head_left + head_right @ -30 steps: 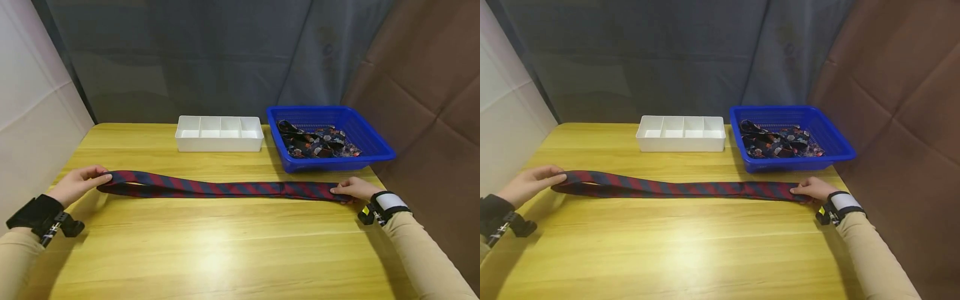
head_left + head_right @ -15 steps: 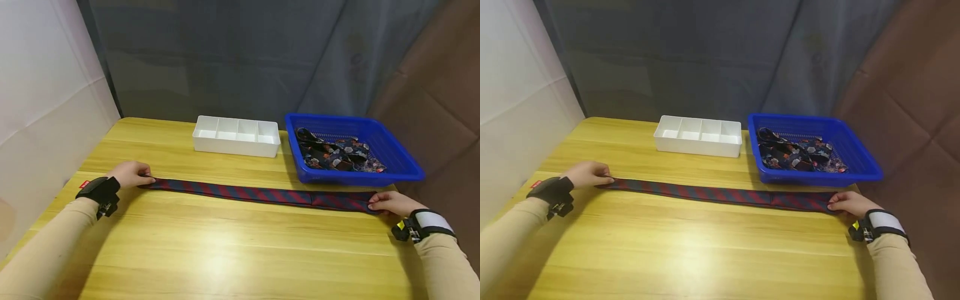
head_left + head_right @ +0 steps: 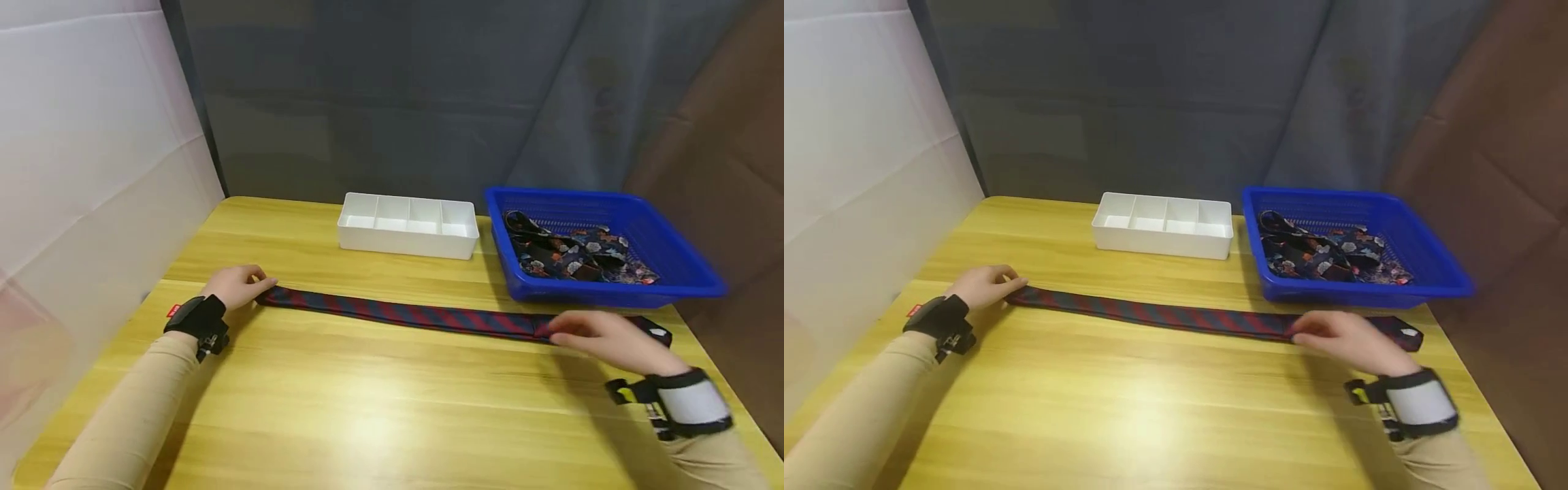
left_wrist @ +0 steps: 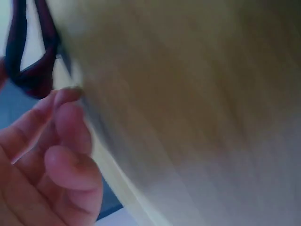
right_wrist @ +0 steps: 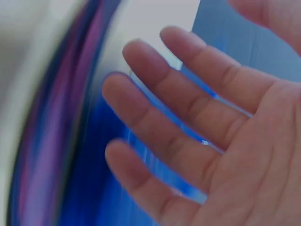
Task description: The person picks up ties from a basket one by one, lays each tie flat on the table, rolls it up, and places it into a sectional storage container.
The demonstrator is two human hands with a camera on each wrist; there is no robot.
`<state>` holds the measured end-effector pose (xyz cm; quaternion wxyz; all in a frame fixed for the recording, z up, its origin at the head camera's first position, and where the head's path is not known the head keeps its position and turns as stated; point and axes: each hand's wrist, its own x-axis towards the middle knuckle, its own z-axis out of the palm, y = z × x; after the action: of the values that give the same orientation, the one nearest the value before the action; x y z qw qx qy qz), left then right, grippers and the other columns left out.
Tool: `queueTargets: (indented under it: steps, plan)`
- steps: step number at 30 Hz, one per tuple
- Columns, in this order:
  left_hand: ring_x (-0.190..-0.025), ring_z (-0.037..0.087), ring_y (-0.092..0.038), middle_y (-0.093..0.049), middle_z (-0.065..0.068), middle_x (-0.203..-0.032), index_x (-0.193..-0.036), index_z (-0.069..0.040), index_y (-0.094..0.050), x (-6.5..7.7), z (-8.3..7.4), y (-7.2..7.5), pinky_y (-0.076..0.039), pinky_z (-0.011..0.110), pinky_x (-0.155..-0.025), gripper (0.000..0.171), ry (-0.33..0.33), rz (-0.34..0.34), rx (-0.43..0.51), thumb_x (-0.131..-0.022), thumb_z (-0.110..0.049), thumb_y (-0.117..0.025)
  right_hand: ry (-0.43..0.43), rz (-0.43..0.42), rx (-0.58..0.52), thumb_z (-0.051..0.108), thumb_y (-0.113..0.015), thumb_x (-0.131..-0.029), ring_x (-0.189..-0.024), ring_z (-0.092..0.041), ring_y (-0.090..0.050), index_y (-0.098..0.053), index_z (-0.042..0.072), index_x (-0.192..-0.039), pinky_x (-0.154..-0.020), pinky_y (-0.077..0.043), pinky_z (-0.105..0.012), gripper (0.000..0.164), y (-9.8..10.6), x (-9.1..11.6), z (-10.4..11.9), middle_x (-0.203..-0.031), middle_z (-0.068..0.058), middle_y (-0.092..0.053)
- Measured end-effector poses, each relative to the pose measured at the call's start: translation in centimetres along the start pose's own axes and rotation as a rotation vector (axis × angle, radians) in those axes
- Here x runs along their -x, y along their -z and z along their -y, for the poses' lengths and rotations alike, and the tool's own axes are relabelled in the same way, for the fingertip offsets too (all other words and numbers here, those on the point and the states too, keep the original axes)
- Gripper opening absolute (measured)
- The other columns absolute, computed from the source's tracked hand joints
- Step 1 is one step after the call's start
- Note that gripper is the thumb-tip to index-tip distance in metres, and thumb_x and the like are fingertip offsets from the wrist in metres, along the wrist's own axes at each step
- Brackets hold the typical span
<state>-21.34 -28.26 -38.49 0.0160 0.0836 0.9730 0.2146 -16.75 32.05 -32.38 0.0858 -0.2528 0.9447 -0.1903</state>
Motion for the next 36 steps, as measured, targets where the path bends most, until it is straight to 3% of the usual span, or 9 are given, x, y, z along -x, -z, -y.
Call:
queueTargets:
  steps: [3, 6, 10, 14, 21, 24, 27, 31, 36]
  plan:
    - [-0.074, 0.026, -0.058, -0.066, 0.013, -0.088, -0.110, -0.001, -0.066, -0.6, -0.4, -0.1, -0.044, 0.042, -0.069, 0.045, 0.043, -0.026, 0.049, -0.097, -0.043, -0.055, 0.282, 0.116, -0.054, 0.026, -0.062, -0.096, -0.099, -0.012, -0.060, -0.069, 0.009, -0.113, -0.082, -0.050, -0.034, 0.025, -3.1, -6.1, 6.5, -0.112, -0.001, -0.066]
    - [-0.077, 0.027, -0.059, -0.067, 0.014, -0.093, -0.111, -0.003, -0.067, -1.9, -1.0, -0.7, -0.045, 0.041, -0.070, 0.048, 0.055, -0.017, 0.061, -0.095, -0.047, -0.057, 0.433, 0.149, -0.002, 0.029, -0.062, -0.096, -0.116, -0.024, -0.056, -0.065, 0.006, -0.121, -0.096, -0.045, -0.041, 0.035, -6.1, -12.3, 12.2, -0.127, -0.010, -0.059]
    - [-0.076, 0.025, -0.058, -0.067, 0.012, -0.094, -0.109, -0.004, -0.068, -3.2, -2.6, -2.0, -0.044, 0.037, -0.068, 0.048, 0.069, 0.022, 0.060, -0.092, -0.048, -0.060, 0.432, 0.152, 0.142, 0.034, -0.062, -0.095, -0.131, -0.029, -0.044, -0.059, 0.006, -0.132, -0.107, -0.034, -0.041, 0.047, -8.9, -18.9, 17.2, -0.142, -0.013, -0.048]
    - [-0.073, 0.024, -0.055, -0.065, 0.009, -0.088, -0.107, -0.006, -0.068, -4.3, -4.1, -2.7, -0.041, 0.033, -0.063, 0.046, 0.095, 0.040, 0.059, -0.091, -0.048, -0.061, 0.377, 0.221, 0.274, 0.039, -0.061, -0.094, -0.128, -0.024, -0.047, -0.057, 0.010, -0.136, -0.105, -0.036, -0.036, 0.051, -10.5, -22.8, 19.2, -0.141, -0.007, -0.051]
    - [-0.071, 0.023, -0.053, -0.063, 0.007, -0.084, -0.105, -0.007, -0.069, -4.8, -4.9, -2.5, -0.039, 0.032, -0.061, 0.044, 0.104, 0.041, 0.057, -0.089, -0.048, -0.065, 0.327, 0.245, 0.395, 0.042, -0.064, -0.091, -0.117, -0.021, -0.055, -0.063, 0.015, -0.131, -0.095, -0.045, -0.035, 0.048, -11.8, -24.1, 20.3, -0.134, -0.004, -0.057]
    - [-0.064, 0.021, -0.055, -0.064, 0.008, -0.082, -0.110, -0.005, -0.068, -4.6, -4.7, -2.2, -0.040, 0.030, -0.057, 0.043, 0.090, 0.038, 0.151, -0.091, -0.043, -0.064, 0.339, 0.254, 0.364, 0.041, -0.063, -0.092, -0.121, -0.022, -0.053, -0.061, 0.015, -0.134, -0.098, -0.043, -0.036, 0.050, -12.0, -24.0, 20.2, -0.137, -0.004, -0.055]
    - [-0.064, 0.022, -0.058, -0.064, 0.009, -0.082, -0.118, -0.004, -0.064, -4.5, -5.2, -1.8, -0.042, 0.029, -0.052, 0.042, 0.068, 0.024, 0.306, -0.094, -0.039, -0.061, 0.371, 0.277, 0.255, 0.037, -0.062, -0.093, -0.124, -0.022, -0.051, -0.059, 0.010, -0.135, -0.102, -0.039, -0.034, 0.050, -11.7, -23.9, 19.5, -0.137, -0.007, -0.055]
    - [-0.076, 0.030, -0.062, -0.064, 0.013, -0.090, -0.124, -0.001, -0.060, -4.6, -7.2, -1.2, -0.046, 0.032, -0.057, 0.040, -0.043, 0.025, 0.477, -0.100, -0.032, -0.054, 0.423, 0.280, 0.061, 0.030, -0.060, -0.095, -0.123, -0.024, -0.051, -0.059, 0.003, -0.132, -0.103, -0.038, -0.035, 0.046, -10.8, -23.3, 18.1, -0.133, -0.013, -0.057]
    - [-0.078, 0.030, -0.062, -0.065, 0.016, -0.090, -0.122, 0.006, -0.060, -5.7, -10.0, -1.8, -0.047, 0.030, -0.064, 0.034, -0.238, 0.080, 0.489, -0.102, -0.019, -0.049, 0.418, 0.193, 0.005, 0.029, -0.060, -0.095, -0.121, -0.027, -0.052, -0.063, 0.001, -0.126, -0.102, -0.040, -0.038, 0.042, -9.5, -21.7, 16.3, -0.130, -0.015, -0.058]
